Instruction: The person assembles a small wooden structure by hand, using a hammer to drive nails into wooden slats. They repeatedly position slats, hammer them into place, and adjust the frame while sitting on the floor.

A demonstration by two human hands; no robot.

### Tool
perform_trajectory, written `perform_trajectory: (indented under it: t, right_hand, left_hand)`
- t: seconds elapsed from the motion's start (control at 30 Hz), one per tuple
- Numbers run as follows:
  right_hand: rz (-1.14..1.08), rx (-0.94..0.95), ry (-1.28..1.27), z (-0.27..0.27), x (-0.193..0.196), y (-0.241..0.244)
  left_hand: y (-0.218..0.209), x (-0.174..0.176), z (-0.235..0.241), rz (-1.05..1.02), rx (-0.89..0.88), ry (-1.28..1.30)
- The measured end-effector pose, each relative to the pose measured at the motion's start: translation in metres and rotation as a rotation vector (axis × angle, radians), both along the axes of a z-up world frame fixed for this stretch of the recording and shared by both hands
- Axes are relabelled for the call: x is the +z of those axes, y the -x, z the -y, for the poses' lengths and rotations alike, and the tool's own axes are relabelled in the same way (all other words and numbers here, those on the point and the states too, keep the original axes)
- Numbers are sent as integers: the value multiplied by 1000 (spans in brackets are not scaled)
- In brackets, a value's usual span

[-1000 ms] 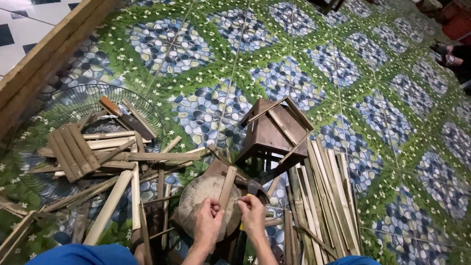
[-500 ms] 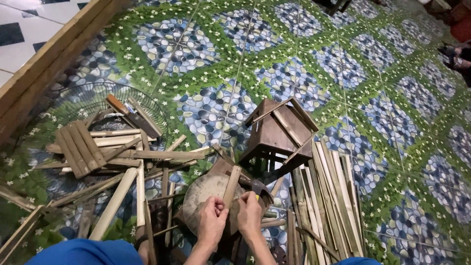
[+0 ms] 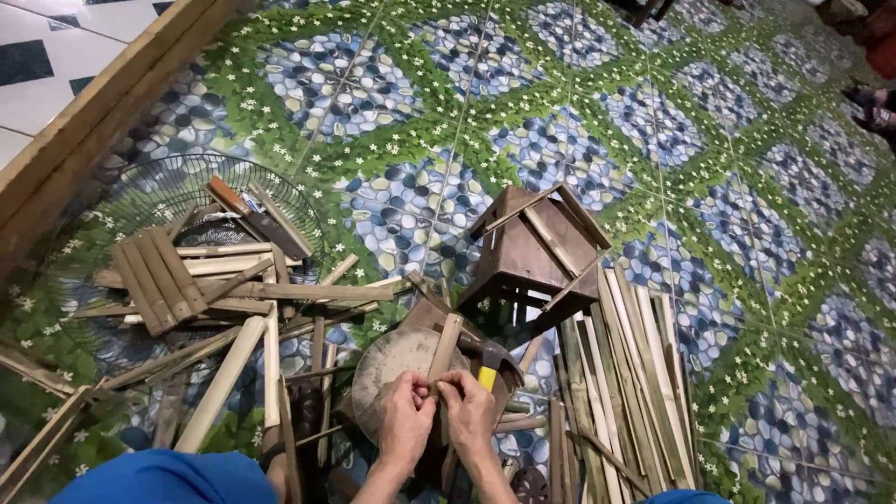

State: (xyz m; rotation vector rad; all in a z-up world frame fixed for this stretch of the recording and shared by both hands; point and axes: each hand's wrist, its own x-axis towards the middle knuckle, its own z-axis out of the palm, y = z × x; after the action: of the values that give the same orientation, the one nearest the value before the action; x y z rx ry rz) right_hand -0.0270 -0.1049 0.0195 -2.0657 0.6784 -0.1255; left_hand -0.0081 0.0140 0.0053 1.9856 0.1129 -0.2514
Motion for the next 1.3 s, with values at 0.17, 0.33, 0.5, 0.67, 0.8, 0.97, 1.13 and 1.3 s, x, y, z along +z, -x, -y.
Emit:
perform_trajectory:
  t: [0.17,0.33,0.5,0.67,0.8,0.97,1.13,1.3]
  right_hand:
    - [40,51,26,2,-4,2]
    - [107,115,81,2,0,5]
    - [103,126,149,2,-6,5]
    - [75,180,234,5,-29,6]
    - [339,377,456,1,-30,8]
    - [363,364,340,-4,-5,6]
    - [166,243,162,-2,3,2]
    - [-82,-62,213,30,-9,19]
  left_hand:
    - [0,-3,0,6,0,11]
    - [0,-1,1,-25,6,2]
    - [1,-2,1,20,15,7]
    - [0,3,1,0,9,-14]
    - [2,-2,4,124,37,71]
    - [4,-6,6,201,60,61]
    - [5,-15,7,230,48,59]
    - [2,-25,9,315,21,58]
